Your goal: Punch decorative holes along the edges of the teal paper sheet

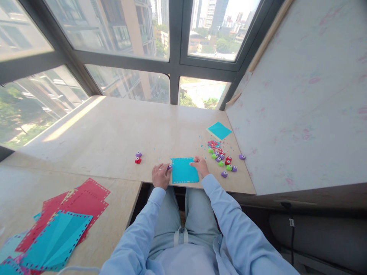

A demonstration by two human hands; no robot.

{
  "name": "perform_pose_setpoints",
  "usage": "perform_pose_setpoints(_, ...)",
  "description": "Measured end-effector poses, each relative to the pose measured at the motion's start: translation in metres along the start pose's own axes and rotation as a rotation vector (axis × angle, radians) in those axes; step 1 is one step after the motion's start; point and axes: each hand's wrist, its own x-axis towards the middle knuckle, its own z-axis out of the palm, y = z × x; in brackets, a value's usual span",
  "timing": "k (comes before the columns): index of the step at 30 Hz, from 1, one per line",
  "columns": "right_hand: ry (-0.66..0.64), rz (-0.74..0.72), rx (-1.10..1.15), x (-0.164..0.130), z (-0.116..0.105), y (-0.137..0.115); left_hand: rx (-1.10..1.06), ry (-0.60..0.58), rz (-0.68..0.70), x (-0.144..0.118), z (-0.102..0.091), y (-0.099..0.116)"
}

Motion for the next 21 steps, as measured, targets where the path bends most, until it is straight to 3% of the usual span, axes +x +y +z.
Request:
perform_pose_setpoints(10,-0.036,-0.086,-0.07,-0.003,-0.013,-0.017,0.098,0.054,0.08,-0.002,0.001,0.001)
perform_pose_setpoints(17,-0.069,-0.122,0.107,-0.014,-0.021,-0.029,0.116,0.067,0.078,-0.002,0.002,0.001)
perform_pose_setpoints(21,-0.185,-0.083,0.232,-0.023,-0.019,-0.026,0.129,0.073,0.077,-0.002,0.005,-0.001)
